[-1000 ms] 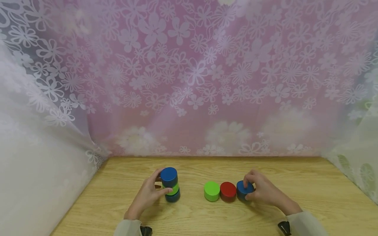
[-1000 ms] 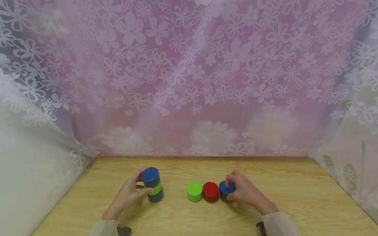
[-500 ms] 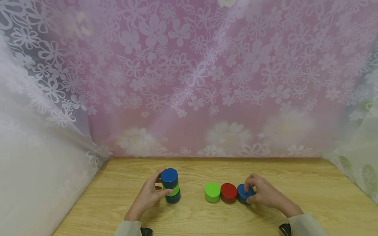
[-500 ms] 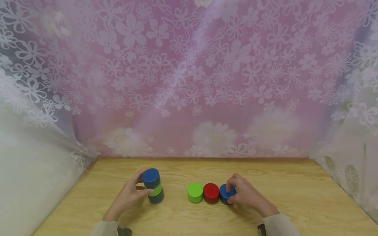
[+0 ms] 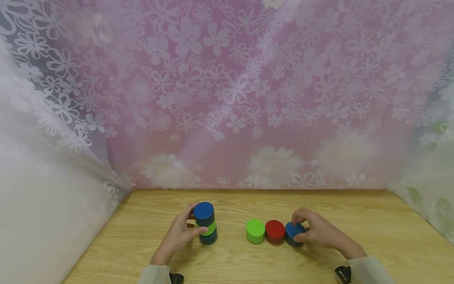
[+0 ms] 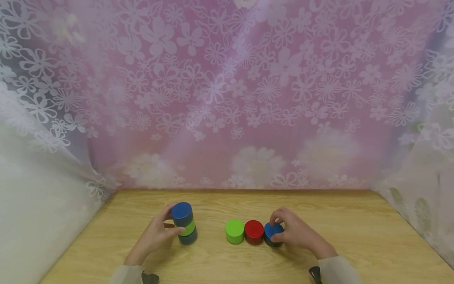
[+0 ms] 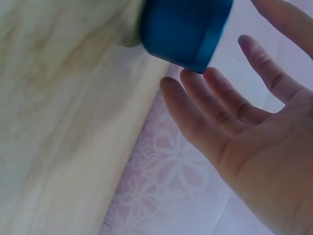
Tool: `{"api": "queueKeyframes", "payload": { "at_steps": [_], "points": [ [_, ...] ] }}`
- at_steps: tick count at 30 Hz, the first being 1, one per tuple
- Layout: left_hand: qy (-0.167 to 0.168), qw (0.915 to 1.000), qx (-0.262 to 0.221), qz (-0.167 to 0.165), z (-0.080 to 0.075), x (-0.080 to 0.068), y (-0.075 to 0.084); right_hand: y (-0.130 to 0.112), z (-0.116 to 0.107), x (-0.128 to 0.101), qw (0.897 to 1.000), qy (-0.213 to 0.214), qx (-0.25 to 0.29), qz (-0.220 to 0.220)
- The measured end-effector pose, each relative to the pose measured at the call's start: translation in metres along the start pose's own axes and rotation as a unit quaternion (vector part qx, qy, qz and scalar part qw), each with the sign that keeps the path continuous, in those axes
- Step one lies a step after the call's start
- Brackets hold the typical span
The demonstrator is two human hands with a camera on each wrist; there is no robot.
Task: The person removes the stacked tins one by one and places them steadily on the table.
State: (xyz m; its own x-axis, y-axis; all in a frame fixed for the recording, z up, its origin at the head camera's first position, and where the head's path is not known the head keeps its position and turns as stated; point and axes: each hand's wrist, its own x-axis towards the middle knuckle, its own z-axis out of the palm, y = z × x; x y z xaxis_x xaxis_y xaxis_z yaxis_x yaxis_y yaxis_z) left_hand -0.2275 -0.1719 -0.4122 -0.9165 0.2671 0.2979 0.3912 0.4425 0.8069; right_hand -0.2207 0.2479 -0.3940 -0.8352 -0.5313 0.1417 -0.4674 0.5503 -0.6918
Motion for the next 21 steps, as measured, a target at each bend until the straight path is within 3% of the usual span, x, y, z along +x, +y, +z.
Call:
{"api": "queueKeyframes", "payload": {
  "at_steps": [8, 16, 21],
  "points": [
    [0.000, 1.0000, 0.001, -0.001, 0.000, -0.002, 0.001, -0.015, -0.002, 0.009, 0.997, 0.082, -0.007, 0.007],
    [-0.003, 0.9999, -0.016, -0.006, 0.000, -0.002, -0.001, -0.036, 0.011, 0.029, 0.984, 0.173, 0.005, -0.030],
    [-0.004, 0.9996, -0.027, -0.004, -0.001, 0.000, -0.001, -0.053, 0.018, 0.042, 0.980, 0.195, 0.019, -0.038]
  ]
}}
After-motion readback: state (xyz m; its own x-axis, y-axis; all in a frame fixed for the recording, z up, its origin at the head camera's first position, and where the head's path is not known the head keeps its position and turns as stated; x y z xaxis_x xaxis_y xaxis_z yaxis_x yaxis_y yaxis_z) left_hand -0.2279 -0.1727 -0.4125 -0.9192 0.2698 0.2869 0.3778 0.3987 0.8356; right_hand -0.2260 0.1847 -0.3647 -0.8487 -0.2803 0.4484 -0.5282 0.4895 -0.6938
